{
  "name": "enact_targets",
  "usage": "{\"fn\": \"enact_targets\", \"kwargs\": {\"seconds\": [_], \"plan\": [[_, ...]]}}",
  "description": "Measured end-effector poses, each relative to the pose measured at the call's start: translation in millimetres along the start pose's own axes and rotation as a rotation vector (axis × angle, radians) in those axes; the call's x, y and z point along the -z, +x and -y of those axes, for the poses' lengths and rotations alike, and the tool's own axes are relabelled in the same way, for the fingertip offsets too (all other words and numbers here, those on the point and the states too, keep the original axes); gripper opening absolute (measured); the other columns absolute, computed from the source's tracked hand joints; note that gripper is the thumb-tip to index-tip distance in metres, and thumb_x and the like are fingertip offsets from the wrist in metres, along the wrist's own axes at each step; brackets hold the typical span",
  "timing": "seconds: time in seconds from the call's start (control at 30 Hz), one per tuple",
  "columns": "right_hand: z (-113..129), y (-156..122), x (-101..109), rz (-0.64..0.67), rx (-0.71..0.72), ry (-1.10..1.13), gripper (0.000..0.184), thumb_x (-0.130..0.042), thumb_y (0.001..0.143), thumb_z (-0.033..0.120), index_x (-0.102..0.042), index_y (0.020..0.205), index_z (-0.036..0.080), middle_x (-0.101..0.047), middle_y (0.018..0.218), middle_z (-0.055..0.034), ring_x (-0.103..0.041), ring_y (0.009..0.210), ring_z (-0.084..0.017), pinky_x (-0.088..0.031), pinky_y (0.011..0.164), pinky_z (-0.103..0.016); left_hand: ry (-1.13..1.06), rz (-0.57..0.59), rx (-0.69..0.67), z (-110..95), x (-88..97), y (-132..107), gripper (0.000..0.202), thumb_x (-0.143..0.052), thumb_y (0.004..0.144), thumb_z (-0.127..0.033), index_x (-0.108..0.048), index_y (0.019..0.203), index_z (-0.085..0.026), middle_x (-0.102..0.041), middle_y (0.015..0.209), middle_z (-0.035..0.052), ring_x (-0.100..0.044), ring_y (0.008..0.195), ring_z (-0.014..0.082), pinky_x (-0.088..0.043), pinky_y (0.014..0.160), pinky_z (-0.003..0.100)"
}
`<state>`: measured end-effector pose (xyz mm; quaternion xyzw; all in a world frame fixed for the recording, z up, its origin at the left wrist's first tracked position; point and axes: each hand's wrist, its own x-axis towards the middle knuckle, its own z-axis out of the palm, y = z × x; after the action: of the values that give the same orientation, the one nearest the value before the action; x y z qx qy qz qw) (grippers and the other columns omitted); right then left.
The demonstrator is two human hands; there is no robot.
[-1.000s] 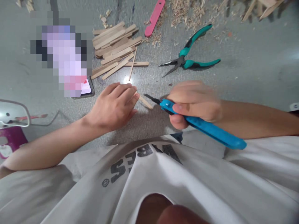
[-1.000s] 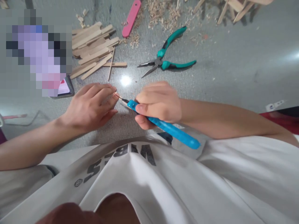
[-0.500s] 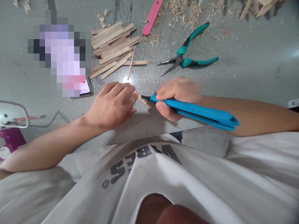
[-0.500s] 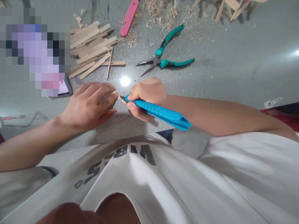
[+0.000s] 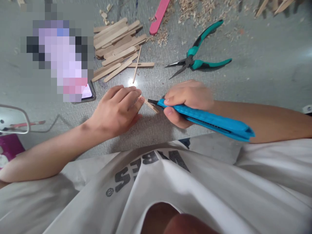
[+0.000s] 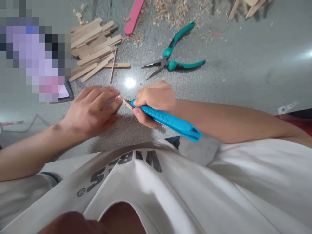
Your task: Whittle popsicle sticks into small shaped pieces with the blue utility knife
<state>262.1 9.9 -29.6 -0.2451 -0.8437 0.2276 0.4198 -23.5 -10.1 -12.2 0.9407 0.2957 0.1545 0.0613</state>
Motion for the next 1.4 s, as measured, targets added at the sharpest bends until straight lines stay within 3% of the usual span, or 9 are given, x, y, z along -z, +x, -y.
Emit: {"fn": "enact_targets", "kwargs": {"seconds": [0.1, 0.33, 0.5, 0.67, 0.87, 1.07, 1.23, 1.4], "plan": [[1.8, 6.8, -3.2, -0.118, 0.186, -0.020, 0.013, -0.066, 0.090, 0.024, -0.059, 0.099, 0.030, -0.071, 0.071, 0.0044, -0.066, 0.051, -0.015, -0.058, 0.049, -0.027, -0.015, 0.008, 0.006, 0.2, -1.3, -0.9, 0.035, -0.058, 0.109, -0.023, -0.062, 0.143, -0.018, -0.073, 0.145, 0.0144, -0.070, 0.137, 0.0329, -0.061, 0.114, 0.056], [6.3, 4.8, -10.7, -0.169, 0.098, -0.037, 0.009, -0.062, 0.092, 0.026, -0.057, 0.096, 0.032, -0.068, 0.069, 0.0050, -0.066, 0.051, -0.017, -0.057, 0.048, -0.031, -0.070, 0.011, 0.042, -0.1, -4.0, -3.0, 0.036, -0.060, 0.109, -0.024, -0.062, 0.144, -0.021, -0.072, 0.147, 0.0142, -0.068, 0.141, 0.0338, -0.058, 0.119, 0.058], [9.4, 6.2, -4.7, -0.077, 0.123, -0.063, 0.015, -0.063, 0.091, 0.023, -0.054, 0.099, 0.031, -0.068, 0.072, 0.0058, -0.059, 0.050, -0.015, -0.050, 0.048, -0.031, -0.084, 0.021, 0.047, -0.6, -5.2, -3.2, 0.037, -0.061, 0.109, -0.026, -0.061, 0.146, -0.022, -0.071, 0.149, 0.0146, -0.068, 0.143, 0.0344, -0.058, 0.119, 0.060], [15.3, 14.0, 1.4, 0.027, 0.158, -0.144, 0.019, -0.060, 0.090, 0.020, -0.046, 0.097, 0.030, -0.050, 0.064, 0.0091, -0.042, 0.047, -0.014, -0.036, 0.046, -0.033, -0.122, 0.001, 0.059, -1.5, -5.5, -3.4, 0.038, -0.063, 0.108, -0.023, -0.060, 0.146, -0.023, -0.072, 0.149, 0.0150, -0.068, 0.143, 0.0351, -0.056, 0.121, 0.061], [22.9, 21.0, 5.0, 0.132, 0.089, -0.120, 0.023, -0.059, 0.094, 0.016, -0.040, 0.096, 0.029, -0.051, 0.068, 0.0085, -0.043, 0.050, -0.012, -0.032, 0.048, -0.032, -0.039, -0.042, -0.021, -1.8, -2.3, -1.3, 0.036, -0.065, 0.109, -0.024, -0.059, 0.144, -0.017, -0.074, 0.144, 0.0180, -0.072, 0.137, 0.0343, -0.060, 0.117, 0.058], [19.3, 18.7, -0.9, 0.096, 0.058, -0.116, 0.018, -0.057, 0.096, 0.023, -0.040, 0.095, 0.030, -0.057, 0.067, 0.0082, -0.048, 0.049, -0.014, -0.041, 0.052, -0.030, 0.017, -0.063, -0.026, -2.5, -1.6, 1.9, 0.032, -0.061, 0.110, -0.024, -0.061, 0.142, -0.018, -0.077, 0.138, 0.0161, -0.074, 0.132, 0.0325, -0.063, 0.112, 0.055], [14.2, 11.2, -4.0, 0.008, 0.149, -0.131, 0.012, -0.055, 0.098, 0.021, -0.046, 0.096, 0.029, -0.056, 0.066, 0.0084, -0.048, 0.048, -0.013, -0.037, 0.048, -0.028, 0.039, -0.048, -0.048, 1.1, 3.4, 4.0, 0.029, -0.060, 0.110, -0.026, -0.069, 0.135, -0.017, -0.080, 0.133, 0.0160, -0.077, 0.126, 0.0328, -0.064, 0.106, 0.053], [13.9, 8.3, -6.8, -0.023, 0.238, -0.150, 0.007, -0.057, 0.098, 0.025, -0.052, 0.097, 0.029, -0.062, 0.065, 0.0080, -0.054, 0.050, -0.012, -0.043, 0.051, -0.029, -0.059, -0.063, 0.018, 6.8, 5.2, 4.4, 0.022, -0.061, 0.110, -0.028, -0.078, 0.121, -0.020, -0.084, 0.115, 0.0121, -0.079, 0.112, 0.0309, -0.060, 0.093, 0.049]]}}
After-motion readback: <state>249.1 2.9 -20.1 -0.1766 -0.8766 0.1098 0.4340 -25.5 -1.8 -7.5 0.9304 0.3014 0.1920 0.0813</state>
